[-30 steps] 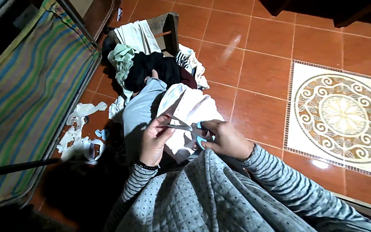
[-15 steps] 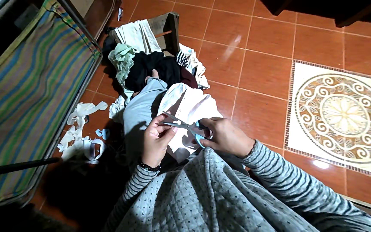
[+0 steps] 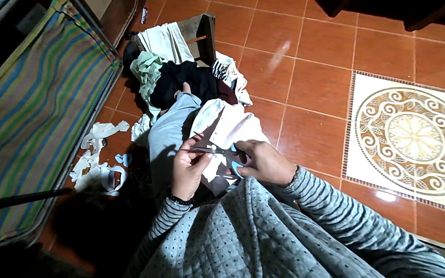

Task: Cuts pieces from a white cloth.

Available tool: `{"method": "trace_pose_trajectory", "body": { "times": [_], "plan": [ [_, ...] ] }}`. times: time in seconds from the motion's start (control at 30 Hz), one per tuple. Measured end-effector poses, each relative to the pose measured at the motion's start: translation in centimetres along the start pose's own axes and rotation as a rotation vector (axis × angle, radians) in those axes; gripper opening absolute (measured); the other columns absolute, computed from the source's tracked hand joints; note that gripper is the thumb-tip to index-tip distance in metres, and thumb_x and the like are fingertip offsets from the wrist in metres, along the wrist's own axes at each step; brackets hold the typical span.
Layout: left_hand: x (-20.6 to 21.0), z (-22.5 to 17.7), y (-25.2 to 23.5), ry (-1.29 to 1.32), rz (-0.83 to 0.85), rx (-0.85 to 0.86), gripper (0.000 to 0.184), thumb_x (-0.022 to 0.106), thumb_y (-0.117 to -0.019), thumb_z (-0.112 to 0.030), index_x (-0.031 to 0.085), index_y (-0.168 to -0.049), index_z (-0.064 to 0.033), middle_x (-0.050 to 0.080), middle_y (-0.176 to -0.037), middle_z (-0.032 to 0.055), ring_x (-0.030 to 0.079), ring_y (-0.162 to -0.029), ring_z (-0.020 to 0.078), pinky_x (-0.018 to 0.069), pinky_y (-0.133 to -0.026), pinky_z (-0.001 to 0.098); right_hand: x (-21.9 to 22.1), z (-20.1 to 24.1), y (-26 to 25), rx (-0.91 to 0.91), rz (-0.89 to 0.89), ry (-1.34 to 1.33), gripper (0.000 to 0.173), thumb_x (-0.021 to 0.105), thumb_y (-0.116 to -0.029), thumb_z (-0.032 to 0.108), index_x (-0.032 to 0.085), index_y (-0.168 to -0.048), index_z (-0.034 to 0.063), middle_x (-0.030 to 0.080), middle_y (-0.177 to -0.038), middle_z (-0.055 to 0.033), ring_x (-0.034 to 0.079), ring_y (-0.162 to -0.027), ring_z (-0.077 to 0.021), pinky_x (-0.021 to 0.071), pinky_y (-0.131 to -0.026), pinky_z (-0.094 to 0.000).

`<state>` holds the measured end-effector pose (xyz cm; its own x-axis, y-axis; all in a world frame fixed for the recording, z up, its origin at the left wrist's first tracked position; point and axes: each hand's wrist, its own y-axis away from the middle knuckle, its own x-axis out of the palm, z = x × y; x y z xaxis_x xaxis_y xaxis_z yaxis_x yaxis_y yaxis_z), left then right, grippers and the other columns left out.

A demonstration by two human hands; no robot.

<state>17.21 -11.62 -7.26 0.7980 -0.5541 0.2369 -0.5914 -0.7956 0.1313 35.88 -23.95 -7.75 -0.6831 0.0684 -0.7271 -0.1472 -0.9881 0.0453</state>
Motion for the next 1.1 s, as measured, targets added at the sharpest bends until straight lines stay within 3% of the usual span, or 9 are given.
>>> {"method": "trace_pose_trajectory", "body": {
  "times": [0.3, 0.47, 0.6, 0.73, 0.9, 1.1],
  "plan": [
    [-0.23, 0.06, 0.07, -0.006, -0.039, -0.031, 0.045, 0.066, -0.0859, 0.011, 0.054, -0.130, 0.0051, 0.074, -0.096, 0.0065, 0.072, -0.086, 0.0103, 0.0597, -0.082, 0.0267, 0.33, -0.14, 0.05, -0.002, -0.002, 0.039, 0.038, 0.070, -0.0872, 0.039, 0.068, -0.093, 0.0017, 0.066, -0.074, -0.0109, 0.065, -0.065, -0.0275, 0.0526, -0.061, -0.0488],
    [-0.20, 0.12, 0.22, -0.018, -0.010, 0.002, 0.045, 0.066, -0.0836, 0.012, 0.055, -0.127, 0.0072, 0.075, -0.097, 0.0076, 0.073, -0.086, 0.0110, 0.0608, -0.083, 0.0277, 0.20, 0.24, -0.10, 0.034, 0.044, -0.001, 0.047, 0.072, -0.0847, 0.044, 0.067, -0.103, 0.0009, 0.066, -0.082, -0.0127, 0.066, -0.075, -0.0310, 0.0540, -0.068, -0.0525],
    [-0.30, 0.10, 0.19, -0.036, -0.021, 0.019, 0.045, 0.066, -0.0841, 0.012, 0.055, -0.128, 0.0071, 0.075, -0.097, 0.0078, 0.073, -0.087, 0.0113, 0.0608, -0.083, 0.0275, 0.24, 0.13, -0.37, -0.016, -0.001, 0.044, 0.051, 0.072, -0.0840, 0.050, 0.068, -0.100, 0.0013, 0.067, -0.080, -0.0119, 0.066, -0.074, -0.0305, 0.0542, -0.067, -0.0515],
    [-0.63, 0.03, 0.21, -0.057, -0.038, 0.014, 0.046, 0.066, -0.0852, 0.010, 0.054, -0.129, 0.0054, 0.075, -0.095, 0.0062, 0.072, -0.084, 0.0099, 0.0602, -0.080, 0.0259, 0.24, 0.20, -0.49, -0.031, -0.017, 0.091, 0.038, 0.073, -0.0856, 0.037, 0.068, -0.095, 0.0004, 0.067, -0.077, -0.0134, 0.068, -0.071, -0.0323, 0.0546, -0.066, -0.0525],
    [-0.69, 0.12, 0.14, -0.049, -0.041, 0.004, 0.049, 0.067, -0.0855, 0.010, 0.052, -0.132, 0.0061, 0.075, -0.095, 0.0066, 0.072, -0.083, 0.0097, 0.0600, -0.080, 0.0255, 0.56, 0.13, -0.53, 0.001, -0.001, 0.067, 0.031, 0.073, -0.0864, 0.031, 0.068, -0.094, 0.0011, 0.067, -0.076, -0.0132, 0.067, -0.070, -0.0314, 0.0543, -0.065, -0.0515],
    [-0.29, 0.27, -0.06, 0.123, -0.087, -0.133, 0.048, 0.061, -0.0887, 0.011, 0.051, -0.136, 0.0057, 0.070, -0.106, 0.0100, 0.070, -0.093, 0.0133, 0.0594, -0.087, 0.0313, 0.76, -0.01, -0.59, 0.041, 0.054, -0.021, 0.042, 0.072, -0.0870, 0.041, 0.068, -0.101, 0.0019, 0.067, -0.083, -0.0126, 0.066, -0.075, -0.0289, 0.0543, -0.068, -0.0503]
  ]
}}
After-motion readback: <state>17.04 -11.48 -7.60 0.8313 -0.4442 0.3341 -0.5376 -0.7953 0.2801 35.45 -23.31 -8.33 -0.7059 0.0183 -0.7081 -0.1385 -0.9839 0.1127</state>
